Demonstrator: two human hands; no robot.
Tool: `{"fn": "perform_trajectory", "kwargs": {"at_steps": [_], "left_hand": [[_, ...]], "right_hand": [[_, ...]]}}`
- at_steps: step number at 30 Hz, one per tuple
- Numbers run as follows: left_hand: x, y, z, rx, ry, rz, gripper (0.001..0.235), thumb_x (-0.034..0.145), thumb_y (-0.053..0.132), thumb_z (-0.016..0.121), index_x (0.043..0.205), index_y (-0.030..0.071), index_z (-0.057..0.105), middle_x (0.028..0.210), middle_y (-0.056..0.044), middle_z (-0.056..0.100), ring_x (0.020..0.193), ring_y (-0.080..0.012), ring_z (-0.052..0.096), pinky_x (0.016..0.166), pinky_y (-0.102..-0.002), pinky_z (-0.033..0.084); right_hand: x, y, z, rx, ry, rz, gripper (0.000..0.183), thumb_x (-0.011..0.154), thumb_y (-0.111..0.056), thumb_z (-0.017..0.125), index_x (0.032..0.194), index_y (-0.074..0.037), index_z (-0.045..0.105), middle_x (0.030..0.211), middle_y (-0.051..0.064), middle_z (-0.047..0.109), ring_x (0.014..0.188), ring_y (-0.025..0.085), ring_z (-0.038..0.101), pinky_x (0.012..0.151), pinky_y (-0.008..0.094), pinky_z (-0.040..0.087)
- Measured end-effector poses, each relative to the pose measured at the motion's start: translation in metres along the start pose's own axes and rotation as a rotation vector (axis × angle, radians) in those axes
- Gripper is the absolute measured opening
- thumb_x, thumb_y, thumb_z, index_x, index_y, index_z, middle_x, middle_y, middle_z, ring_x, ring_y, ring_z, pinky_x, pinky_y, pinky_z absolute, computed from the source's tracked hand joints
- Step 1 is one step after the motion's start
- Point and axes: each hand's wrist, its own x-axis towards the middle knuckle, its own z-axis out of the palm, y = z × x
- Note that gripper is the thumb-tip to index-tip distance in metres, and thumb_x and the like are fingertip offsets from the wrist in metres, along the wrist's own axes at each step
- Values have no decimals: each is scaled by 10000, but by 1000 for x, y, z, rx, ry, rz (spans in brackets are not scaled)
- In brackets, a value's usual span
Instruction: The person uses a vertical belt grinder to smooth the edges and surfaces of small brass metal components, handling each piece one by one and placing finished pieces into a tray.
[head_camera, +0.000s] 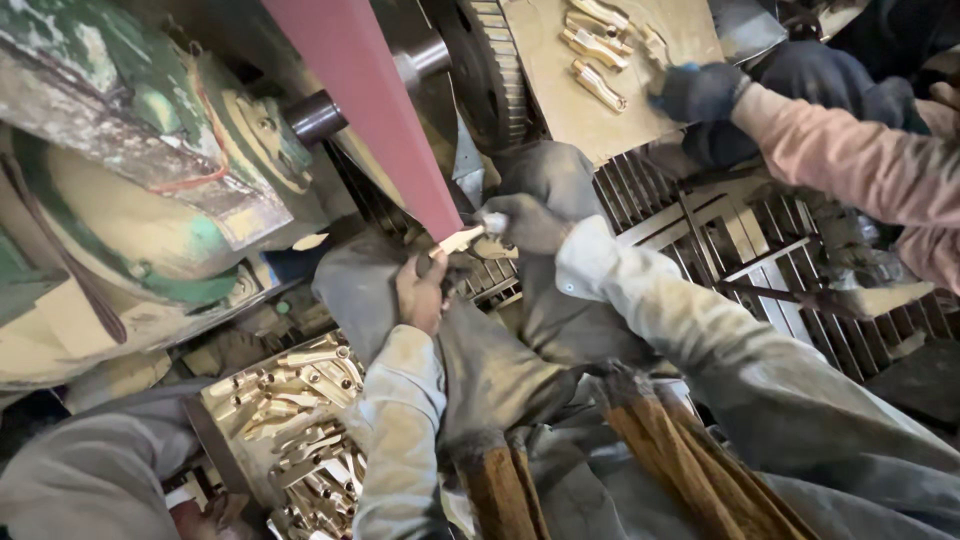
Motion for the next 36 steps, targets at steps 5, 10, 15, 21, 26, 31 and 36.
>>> {"fn": "perform_trajectory", "kwargs": {"at_steps": [5,10,15,21,26,31,36], "left_hand": [[6,-33,-2,103,-92,527,201,1034,95,691,1224,32,699,1025,6,688,862,-66,604,724,-234,505],[30,-45,0,127,15,405,191,997,112,712,1171,34,715,982,-1,691,810,-69,596,653,-247,487],[28,-10,15,23,45,73,200,952,188,681,1115,71,681,820,-23,656,517,-122,498,385,-281,373],[-22,18,12,129,-2,70,226,979,241,691,1131,81,743,829,-30,623,563,-104,454,422,-270,340],[-79,9,4,319,-190,581,309,924,169,765,1179,11,696,1114,-40,729,1065,-132,660,989,-278,498],[-82,5,13,311,-147,558,296,936,153,763,1186,2,716,1096,-49,741,1036,-129,671,962,-274,513],[-64,18,21,41,-23,97,263,919,186,741,1140,47,717,858,4,672,561,-81,513,431,-248,380]], "right_hand": [[-51,-16,9,-226,434,-680,385,900,-66,795,1274,-45,707,1037,71,667,971,167,660,865,343,560],[-23,16,11,-28,333,-536,338,914,-78,767,1239,-35,683,1077,61,683,972,142,658,822,293,554],[16,52,-2,144,153,-121,205,976,-56,674,1176,-35,709,966,66,697,846,124,631,710,268,527],[4,51,-35,394,13,46,243,925,-20,649,1166,-25,680,932,83,703,770,171,657,656,326,540],[-74,13,-22,867,-110,-120,288,954,-19,635,1241,-22,637,1049,88,690,882,170,658,753,320,546],[-113,-25,0,522,-98,-264,336,982,-19,621,1317,-18,595,1167,93,676,995,169,660,850,315,552],[-80,-15,7,52,147,-539,365,980,43,590,1344,14,589,1275,108,673,1165,178,634,1010,322,517]]}}
